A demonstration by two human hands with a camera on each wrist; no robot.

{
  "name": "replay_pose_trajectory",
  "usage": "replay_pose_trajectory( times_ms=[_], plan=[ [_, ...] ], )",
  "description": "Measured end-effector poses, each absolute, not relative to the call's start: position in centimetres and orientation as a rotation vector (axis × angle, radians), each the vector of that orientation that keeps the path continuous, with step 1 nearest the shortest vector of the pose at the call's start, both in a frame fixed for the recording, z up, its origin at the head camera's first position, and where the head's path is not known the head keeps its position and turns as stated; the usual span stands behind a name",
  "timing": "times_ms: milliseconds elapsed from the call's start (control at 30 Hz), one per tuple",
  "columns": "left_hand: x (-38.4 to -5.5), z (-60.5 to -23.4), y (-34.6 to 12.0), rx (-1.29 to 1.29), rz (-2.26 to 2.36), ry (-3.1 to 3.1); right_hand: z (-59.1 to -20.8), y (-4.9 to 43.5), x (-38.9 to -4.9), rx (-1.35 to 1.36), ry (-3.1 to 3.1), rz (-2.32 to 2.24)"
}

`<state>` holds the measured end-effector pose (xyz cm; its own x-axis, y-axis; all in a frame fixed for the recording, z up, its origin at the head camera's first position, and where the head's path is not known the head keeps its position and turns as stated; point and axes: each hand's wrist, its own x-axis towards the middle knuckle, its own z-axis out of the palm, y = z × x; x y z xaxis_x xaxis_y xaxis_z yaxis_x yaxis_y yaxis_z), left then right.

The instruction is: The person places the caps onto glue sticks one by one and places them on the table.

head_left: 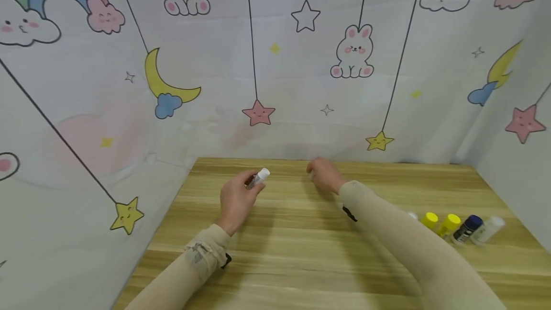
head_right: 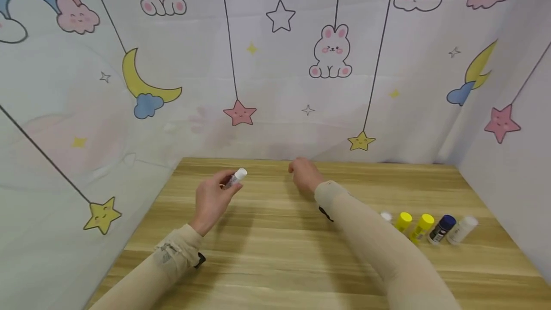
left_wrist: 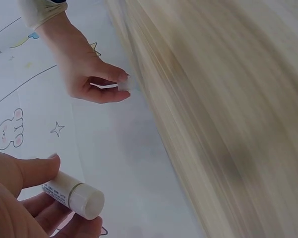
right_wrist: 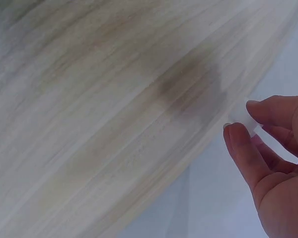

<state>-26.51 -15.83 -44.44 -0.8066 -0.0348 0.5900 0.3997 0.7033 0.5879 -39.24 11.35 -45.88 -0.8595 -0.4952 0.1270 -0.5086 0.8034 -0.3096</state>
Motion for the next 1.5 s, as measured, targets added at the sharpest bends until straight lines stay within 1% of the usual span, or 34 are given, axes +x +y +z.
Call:
replay_pose_trajectory(
  times_ms=[400,633,1233,1500],
  plan=[
    [-26.8,-44.3,-15.4,-0.289,-0.975,-2.333,-43.3,12.3,-37.7,0.771,-2.932,0.537],
    [-26.8,-44.3,-14.9,-0.311,-0.968,-2.330,-42.7,13.3,-36.8,0.726,-2.932,0.532],
    [-27.1,-44.5,-13.2,-0.341,-0.950,-2.312,-40.3,14.4,-34.2,0.742,-2.854,0.599],
    [-27.0,-44.8,-12.4,-0.360,-0.954,-2.305,-40.1,15.0,-33.0,0.714,-2.792,0.629]
  ],
)
